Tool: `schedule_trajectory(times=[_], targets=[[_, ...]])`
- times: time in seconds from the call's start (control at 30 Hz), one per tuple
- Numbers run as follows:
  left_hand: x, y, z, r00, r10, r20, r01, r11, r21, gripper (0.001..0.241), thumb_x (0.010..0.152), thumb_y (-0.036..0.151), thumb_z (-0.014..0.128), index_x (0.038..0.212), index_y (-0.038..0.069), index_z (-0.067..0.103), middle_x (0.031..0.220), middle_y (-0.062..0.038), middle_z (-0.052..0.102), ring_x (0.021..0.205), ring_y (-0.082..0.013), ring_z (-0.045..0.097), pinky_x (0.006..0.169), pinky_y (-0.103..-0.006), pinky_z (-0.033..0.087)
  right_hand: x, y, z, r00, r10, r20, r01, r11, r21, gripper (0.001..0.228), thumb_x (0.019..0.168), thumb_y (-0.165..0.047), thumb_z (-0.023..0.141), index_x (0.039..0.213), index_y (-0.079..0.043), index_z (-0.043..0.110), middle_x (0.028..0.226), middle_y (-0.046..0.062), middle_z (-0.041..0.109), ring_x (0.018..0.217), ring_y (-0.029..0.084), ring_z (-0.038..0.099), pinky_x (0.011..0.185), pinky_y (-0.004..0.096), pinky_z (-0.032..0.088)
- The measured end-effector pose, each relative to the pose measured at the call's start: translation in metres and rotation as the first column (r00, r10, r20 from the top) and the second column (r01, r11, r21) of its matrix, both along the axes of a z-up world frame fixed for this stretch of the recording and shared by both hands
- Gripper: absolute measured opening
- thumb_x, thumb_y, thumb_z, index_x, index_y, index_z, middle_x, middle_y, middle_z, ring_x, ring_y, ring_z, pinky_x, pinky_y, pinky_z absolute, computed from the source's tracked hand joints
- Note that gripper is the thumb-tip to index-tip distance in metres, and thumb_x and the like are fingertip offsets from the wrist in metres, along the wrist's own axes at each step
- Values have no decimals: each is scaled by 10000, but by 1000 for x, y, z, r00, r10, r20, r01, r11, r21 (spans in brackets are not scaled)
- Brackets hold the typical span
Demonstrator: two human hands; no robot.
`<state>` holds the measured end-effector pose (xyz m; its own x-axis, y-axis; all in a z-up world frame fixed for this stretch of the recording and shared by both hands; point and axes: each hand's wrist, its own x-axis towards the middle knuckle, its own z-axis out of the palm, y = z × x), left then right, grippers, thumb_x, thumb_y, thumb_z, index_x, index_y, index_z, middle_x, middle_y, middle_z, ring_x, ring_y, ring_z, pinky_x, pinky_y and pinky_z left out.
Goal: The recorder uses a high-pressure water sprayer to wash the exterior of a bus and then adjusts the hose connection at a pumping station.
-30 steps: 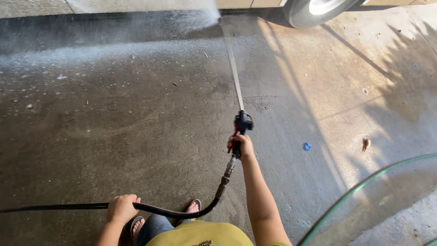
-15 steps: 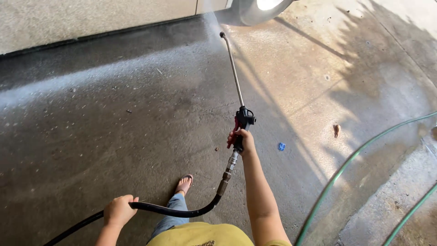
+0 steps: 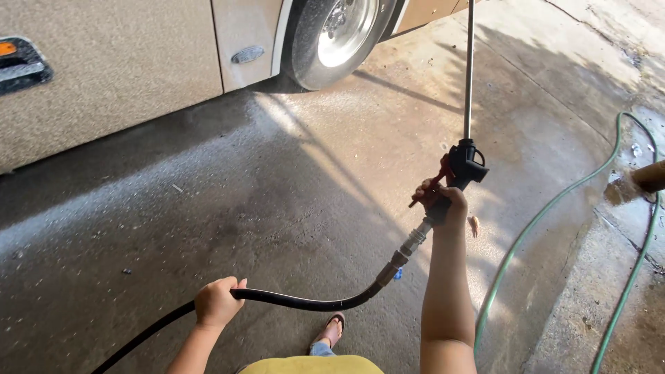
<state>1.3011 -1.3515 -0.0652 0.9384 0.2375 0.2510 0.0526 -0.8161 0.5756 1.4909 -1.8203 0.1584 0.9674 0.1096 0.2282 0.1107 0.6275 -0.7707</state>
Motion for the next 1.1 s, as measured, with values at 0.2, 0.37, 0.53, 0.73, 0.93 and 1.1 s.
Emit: schedule_trajectory(times=[0.2,0.37,0.53,0.73,0.93,1.1], targets=[[129,-142,-23,996,-89,4,89,996,-28,399,803,333,742,533,106,557,553,-99,625,521,-342,621,505,-462,478,106,-110,20,985,156,72,-154,988,-29,646,817,-95,540,1423,32,354,993,246,636,896,404,661,887,573,544],[227,-247,-1,996,-85,-10,85,996,-31,421,787,341,765,522,92,554,519,-106,610,507,-340,607,495,-467,471,194,-184,55,966,172,193,-135,973,-189,608,809,-48,563,1352,194,434,1026,296,623,897,436,665,721,595,570],[339,-308,26,999,3,-50,-10,990,-139,454,821,357,761,524,96,539,512,-98,596,457,-310,588,471,-427,445,284,-243,136,897,129,422,-62,984,-168,851,793,-96,535,1594,57,294,986,267,630,942,380,650,803,545,586],[510,-399,67,993,19,119,5,981,-192,456,818,353,781,507,104,560,485,-117,575,418,-308,561,437,-419,425,432,-361,189,763,136,631,-18,982,-190,793,878,-85,527,1624,42,288,868,248,587,774,356,569,808,538,536],[668,-498,110,985,-46,166,84,969,-234,386,835,359,762,555,153,595,486,-75,607,406,-274,585,440,-402,445,564,-482,246,757,54,652,76,982,-171,719,929,-38,506,1604,54,275,1047,335,626,928,435,615,897,534,516],[743,-557,141,947,13,320,43,985,-168,393,827,340,788,559,137,585,489,-90,594,419,-259,559,439,-399,435,637,-541,287,733,70,677,52,986,-158,639,966,-26,478,1579,21,303,1010,298,634,953,432,649,929,556,532]])
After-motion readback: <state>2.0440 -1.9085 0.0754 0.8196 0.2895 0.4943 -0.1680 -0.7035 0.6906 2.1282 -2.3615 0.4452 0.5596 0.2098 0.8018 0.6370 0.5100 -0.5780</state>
